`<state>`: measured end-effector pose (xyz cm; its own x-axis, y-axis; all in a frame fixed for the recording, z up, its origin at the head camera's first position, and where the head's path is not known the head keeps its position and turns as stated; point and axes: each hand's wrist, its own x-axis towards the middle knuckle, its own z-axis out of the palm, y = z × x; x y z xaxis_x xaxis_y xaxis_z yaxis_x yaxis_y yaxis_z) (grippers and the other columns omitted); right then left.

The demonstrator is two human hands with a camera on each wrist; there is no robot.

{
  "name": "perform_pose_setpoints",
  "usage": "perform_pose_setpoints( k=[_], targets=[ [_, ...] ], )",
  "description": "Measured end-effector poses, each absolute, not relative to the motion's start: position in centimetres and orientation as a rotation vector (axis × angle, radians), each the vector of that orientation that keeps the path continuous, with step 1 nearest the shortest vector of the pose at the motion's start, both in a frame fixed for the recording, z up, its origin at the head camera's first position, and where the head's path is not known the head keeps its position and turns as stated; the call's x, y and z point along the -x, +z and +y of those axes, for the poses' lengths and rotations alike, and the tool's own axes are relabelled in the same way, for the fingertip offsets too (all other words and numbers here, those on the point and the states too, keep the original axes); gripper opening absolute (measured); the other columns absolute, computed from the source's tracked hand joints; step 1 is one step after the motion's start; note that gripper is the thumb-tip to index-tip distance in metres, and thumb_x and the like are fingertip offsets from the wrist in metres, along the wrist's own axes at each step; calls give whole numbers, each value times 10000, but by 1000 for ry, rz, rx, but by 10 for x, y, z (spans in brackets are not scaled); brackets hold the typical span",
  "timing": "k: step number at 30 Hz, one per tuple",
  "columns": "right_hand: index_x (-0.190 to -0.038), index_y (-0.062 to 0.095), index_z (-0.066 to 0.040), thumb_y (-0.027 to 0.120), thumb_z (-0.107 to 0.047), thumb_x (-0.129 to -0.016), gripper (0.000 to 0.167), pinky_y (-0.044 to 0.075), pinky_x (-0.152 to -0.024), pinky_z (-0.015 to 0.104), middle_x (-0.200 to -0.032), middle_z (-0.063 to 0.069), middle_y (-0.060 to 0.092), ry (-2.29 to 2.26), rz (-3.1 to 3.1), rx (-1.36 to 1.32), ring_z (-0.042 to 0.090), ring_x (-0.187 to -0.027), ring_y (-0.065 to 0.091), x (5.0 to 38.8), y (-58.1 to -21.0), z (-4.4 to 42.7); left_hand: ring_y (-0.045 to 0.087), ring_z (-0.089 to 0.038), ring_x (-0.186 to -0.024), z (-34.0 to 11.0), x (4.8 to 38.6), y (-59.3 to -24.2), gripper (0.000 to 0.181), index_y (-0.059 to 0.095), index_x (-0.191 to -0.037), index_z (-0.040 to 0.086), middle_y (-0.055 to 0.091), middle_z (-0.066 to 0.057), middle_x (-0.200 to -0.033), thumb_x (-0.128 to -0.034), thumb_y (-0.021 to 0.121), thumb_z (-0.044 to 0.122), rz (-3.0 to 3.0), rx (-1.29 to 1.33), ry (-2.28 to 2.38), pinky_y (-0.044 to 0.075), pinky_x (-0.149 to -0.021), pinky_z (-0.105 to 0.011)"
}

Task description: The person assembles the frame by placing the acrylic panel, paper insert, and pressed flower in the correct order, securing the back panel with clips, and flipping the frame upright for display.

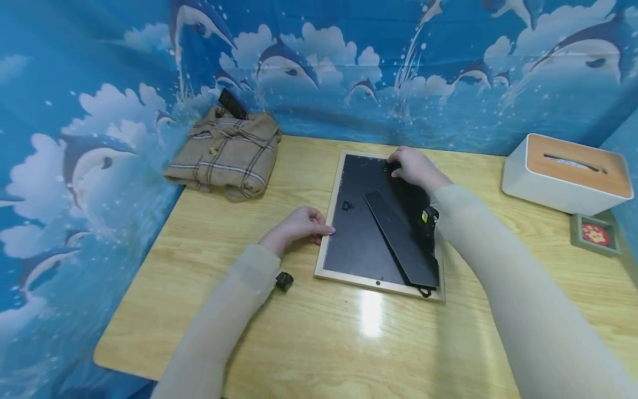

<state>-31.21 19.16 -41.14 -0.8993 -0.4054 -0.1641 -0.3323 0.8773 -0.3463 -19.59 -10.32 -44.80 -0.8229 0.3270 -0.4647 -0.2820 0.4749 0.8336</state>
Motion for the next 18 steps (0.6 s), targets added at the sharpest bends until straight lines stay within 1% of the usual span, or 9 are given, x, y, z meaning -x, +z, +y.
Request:
perform_pose_setpoints(
  k=[4,11,15,18],
  targets=[
    [-1261,533,59,590,-47,-935,347,414,-925,546,-1221,260,491,-555,2906,462,420,-1123,480,292,-407,209,589,-152,-563,-102,197,-450,235,572,-857,14,610,-87,-713,-825,758,153,2127,-44,1373,536,-559,-267],
    [-1263,488,113,582,-145,-956,412,443,-859,548,-1204,305,470,-736,2900,259,439,-1071,498,243,-409,245,582,-154,-557,-103,197,-451,244,548,-869,4,575,-80,-714,-817,761,113,2084,-3,1431,542,-557,-271],
    [-1305,444,117,557,-184,-970,465,478,-807,524,-1256,313,446,-888,2863,151,423,-1050,521,215,-418,255,586,-159,-559,-102,196,-451,286,524,-935,-3,584,-93,-729,-819,758,114,2094,-7,1438,536,-551,-269],
    [-1333,409,127,545,-184,-974,494,487,-808,529,-1293,324,430,-1012,2855,88,443,-1064,530,195,-422,258,589,-165,-559,-101,195,-452,336,502,-1008,-10,601,-111,-750,-823,754,113,2114,-21,1442,531,-545,-275]
  ],
)
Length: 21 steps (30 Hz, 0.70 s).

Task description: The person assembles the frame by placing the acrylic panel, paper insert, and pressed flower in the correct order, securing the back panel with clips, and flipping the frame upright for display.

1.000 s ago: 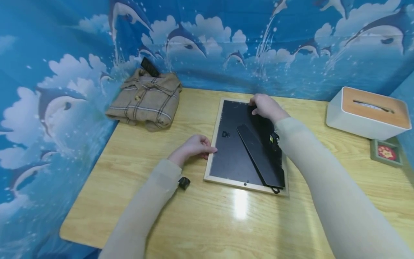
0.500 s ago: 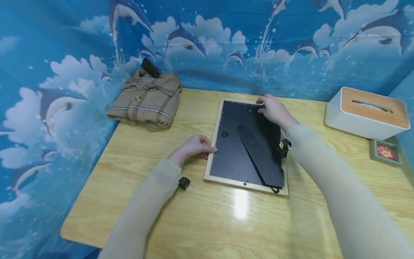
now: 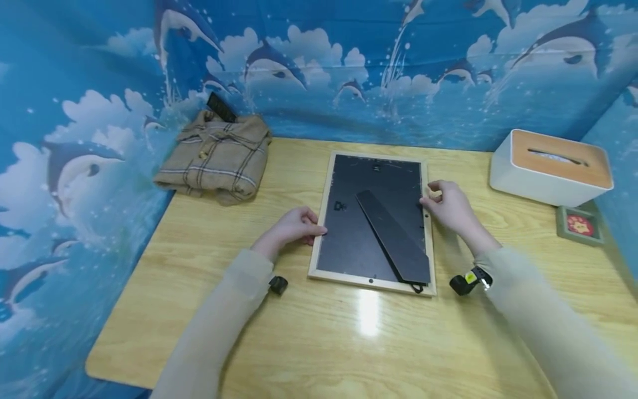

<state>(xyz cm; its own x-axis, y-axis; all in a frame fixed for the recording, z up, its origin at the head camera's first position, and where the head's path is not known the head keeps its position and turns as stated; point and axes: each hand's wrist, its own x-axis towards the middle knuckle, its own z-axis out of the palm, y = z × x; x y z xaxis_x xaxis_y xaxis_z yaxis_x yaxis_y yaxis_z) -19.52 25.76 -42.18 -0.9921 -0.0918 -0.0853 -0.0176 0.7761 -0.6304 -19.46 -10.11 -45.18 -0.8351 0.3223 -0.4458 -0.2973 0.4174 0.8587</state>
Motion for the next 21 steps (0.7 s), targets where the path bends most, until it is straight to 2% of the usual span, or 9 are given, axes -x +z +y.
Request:
perform_pose_setpoints(
  k=[7,11,14,16,18,21],
  targets=[
    [-1430,287,102,462,-312,-1009,616,391,-985,546,-1388,312,385,-1229,2634,-82,448,-1247,413,160,-426,253,596,-178,-602,-98,187,-448,429,518,-1183,-22,618,-132,-859,-842,733,124,2257,-89,1410,534,-573,-289],
    [-1435,240,128,460,-313,-1009,652,400,-986,522,-1355,334,411,-1242,2579,-92,443,-1225,438,150,-428,249,623,-229,-771,-96,184,-446,488,521,-1275,-16,620,-164,-1002,-845,720,104,2333,-112,1410,547,-668,-308],
    [-1423,244,147,468,-289,-1008,642,463,-912,464,-1276,339,480,-1239,2602,-73,417,-1135,510,146,-432,245,610,-284,-947,-95,183,-444,536,504,-1320,-18,603,-189,-1139,-838,717,79,2381,-135,1410,538,-784,-336],
    [-1408,283,151,477,-262,-1006,608,499,-819,382,-1198,327,535,-1250,2620,-55,368,-1027,558,145,-434,244,585,-302,-1025,-95,182,-443,556,493,-1334,-22,587,-197,-1197,-833,717,67,2411,-159,1401,520,-842,-344],
    [-1388,331,154,486,-235,-1003,569,488,-712,298,-1112,297,582,-1263,2632,-36,287,-901,569,144,-436,242,577,-322,-1043,-94,181,-443,572,484,-1346,-18,578,-202,-1220,-828,716,54,2418,-170,1400,515,-857,-358],
    [-1341,414,152,500,-207,-997,505,440,-601,239,-969,220,614,-1289,2636,-18,183,-747,520,144,-439,242,577,-323,-1038,-92,181,-442,587,478,-1355,-12,576,-197,-1225,-821,718,45,2427,-177,1391,517,-852,-359]
  ],
)
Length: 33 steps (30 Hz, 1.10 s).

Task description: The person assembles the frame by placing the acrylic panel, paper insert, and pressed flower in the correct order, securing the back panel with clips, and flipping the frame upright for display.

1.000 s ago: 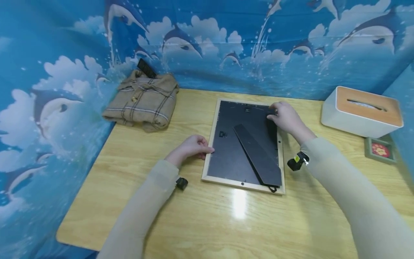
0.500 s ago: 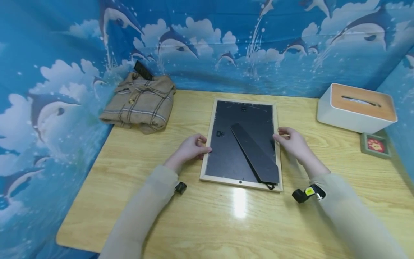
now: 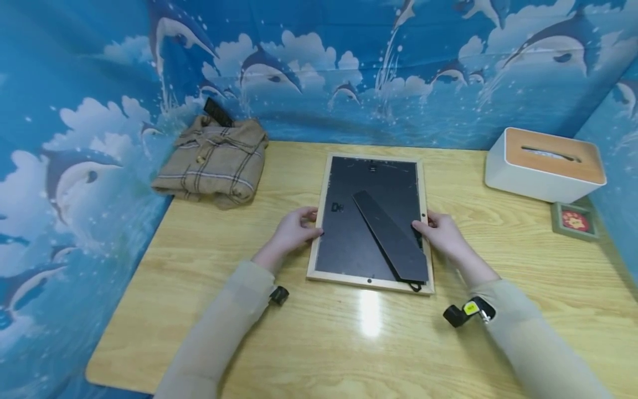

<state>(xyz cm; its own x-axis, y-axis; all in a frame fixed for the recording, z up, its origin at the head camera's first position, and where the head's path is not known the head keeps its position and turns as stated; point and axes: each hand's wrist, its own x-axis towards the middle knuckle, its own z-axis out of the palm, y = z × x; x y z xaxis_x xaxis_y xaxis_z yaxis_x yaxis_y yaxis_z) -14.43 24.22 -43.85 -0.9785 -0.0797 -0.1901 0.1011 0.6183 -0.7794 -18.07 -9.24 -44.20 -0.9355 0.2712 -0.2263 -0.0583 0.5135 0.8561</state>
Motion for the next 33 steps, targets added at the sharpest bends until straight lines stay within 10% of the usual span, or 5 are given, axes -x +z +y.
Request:
perform_pose_setpoints(
  k=[7,18,26,33],
  targets=[
    [-1222,535,116,547,-215,-977,412,432,-582,223,-827,134,600,-1374,2611,-59,114,-664,498,145,-446,242,594,-310,-1014,-91,180,-444,600,490,-1345,1,582,-183,-1210,-796,732,15,2442,-129,1386,528,-827,-338],
    [-1447,326,31,542,-265,-981,593,459,-754,129,-1245,299,540,-1599,2411,-197,-6,-810,577,136,-448,241,614,-283,-952,-91,178,-445,610,522,-1327,26,601,-158,-1185,-761,746,-4,2443,-66,1414,544,-765,-305],
    [-1498,162,-28,527,-323,-983,696,328,-1074,376,-1471,247,322,-1653,2330,-248,305,-1305,379,134,-447,242,607,-247,-879,-91,177,-445,586,541,-1316,33,606,-151,-1166,-765,735,-8,2453,-33,1448,535,-659,-266],
    [-1510,98,-52,547,-255,-979,724,233,-1117,354,-1543,183,165,-1890,2129,-252,282,-1401,194,134,-451,243,608,-248,-889,-92,178,-444,586,536,-1323,44,599,-146,-1172,-773,732,-12,2437,-17,1475,534,-649,-261]
  ],
)
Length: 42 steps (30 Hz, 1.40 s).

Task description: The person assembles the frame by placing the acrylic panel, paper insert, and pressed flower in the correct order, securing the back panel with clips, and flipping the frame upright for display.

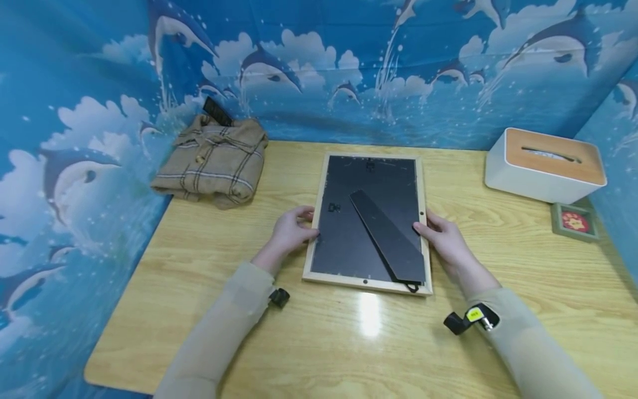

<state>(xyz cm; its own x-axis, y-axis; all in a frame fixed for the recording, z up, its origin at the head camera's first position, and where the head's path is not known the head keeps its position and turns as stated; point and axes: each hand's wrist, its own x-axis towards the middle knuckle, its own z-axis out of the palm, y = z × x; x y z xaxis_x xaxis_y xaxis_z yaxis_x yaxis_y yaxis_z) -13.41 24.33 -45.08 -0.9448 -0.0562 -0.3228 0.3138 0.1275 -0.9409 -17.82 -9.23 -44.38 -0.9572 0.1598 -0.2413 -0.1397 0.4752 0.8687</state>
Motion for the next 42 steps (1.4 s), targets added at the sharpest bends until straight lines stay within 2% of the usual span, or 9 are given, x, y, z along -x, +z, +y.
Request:
perform_pose_setpoints(
  k=[5,10,20,23,27,32,35,40,42],
  targets=[
    [-1514,16,-66,546,-195,-979,764,133,-1134,359,-1567,172,8,-2073,1939,-269,268,-1426,64,134,-451,242,608,-253,-906,-93,179,-443,582,536,-1327,54,601,-134,-1170,-781,732,2,2456,-30,1470,537,-681,-275],
    [-1513,27,-57,553,-149,-973,759,172,-1124,315,-1568,174,5,-2161,1885,-274,259,-1428,79,137,-450,241,604,-251,-906,-93,179,-442,578,534,-1328,52,599,-137,-1171,-785,722,-2,2456,-30,1480,536,-686,-279],
    [-1509,19,-23,500,-10,-970,722,377,-1011,213,-1535,276,87,-2337,1736,-280,258,-1396,226,140,-452,237,602,-229,-870,-92,181,-441,580,525,-1339,51,601,-136,-1177,-792,713,16,2484,-57,1447,528,-659,-266],
    [-1510,20,-25,508,-8,-965,732,405,-982,207,-1524,297,93,-2363,1704,-287,211,-1339,345,138,-452,238,607,-234,-876,-92,180,-441,577,524,-1342,54,599,-135,-1184,-798,712,17,2483,-57,1439,532,-649,-268],
    [-1513,37,-36,529,-3,-955,744,429,-945,188,-1514,310,91,-2409,1661,-295,95,-1153,508,136,-452,239,612,-242,-910,-91,179,-440,585,521,-1347,64,596,-124,-1192,-797,715,18,2478,-51,1450,544,-658,-274],
    [-1508,33,-15,527,13,-950,746,403,-964,166,-1551,241,62,-2466,1595,-251,63,-1175,492,133,-446,239,620,-247,-910,-91,178,-440,601,527,-1341,61,598,-122,-1193,-776,720,-7,2462,-32,1511,551,-640,-277],
    [-1495,43,37,524,33,-944,732,409,-960,165,-1546,210,150,-2521,1575,-204,48,-1172,504,131,-441,238,621,-237,-883,-91,177,-440,600,537,-1332,63,596,-114,-1191,-767,715,-32,2441,-18,1573,550,-614,-277],
    [-1475,79,94,496,95,-930,686,486,-877,208,-1287,70,543,-2680,1506,-144,87,-1048,603,127,-434,234,611,-216,-858,-89,178,-438,588,547,-1325,68,599,-103,-1202,-772,707,-53,2448,-66,1650,535,-624,-255],
    [-1471,97,101,496,109,-922,679,497,-866,224,-1261,60,566,-2737,1500,-144,106,-1039,616,126,-431,232,610,-217,-870,-87,180,-436,576,545,-1327,66,599,-103,-1216,-784,702,-43,2474,-107,1650,534,-645,-253]
  ],
)
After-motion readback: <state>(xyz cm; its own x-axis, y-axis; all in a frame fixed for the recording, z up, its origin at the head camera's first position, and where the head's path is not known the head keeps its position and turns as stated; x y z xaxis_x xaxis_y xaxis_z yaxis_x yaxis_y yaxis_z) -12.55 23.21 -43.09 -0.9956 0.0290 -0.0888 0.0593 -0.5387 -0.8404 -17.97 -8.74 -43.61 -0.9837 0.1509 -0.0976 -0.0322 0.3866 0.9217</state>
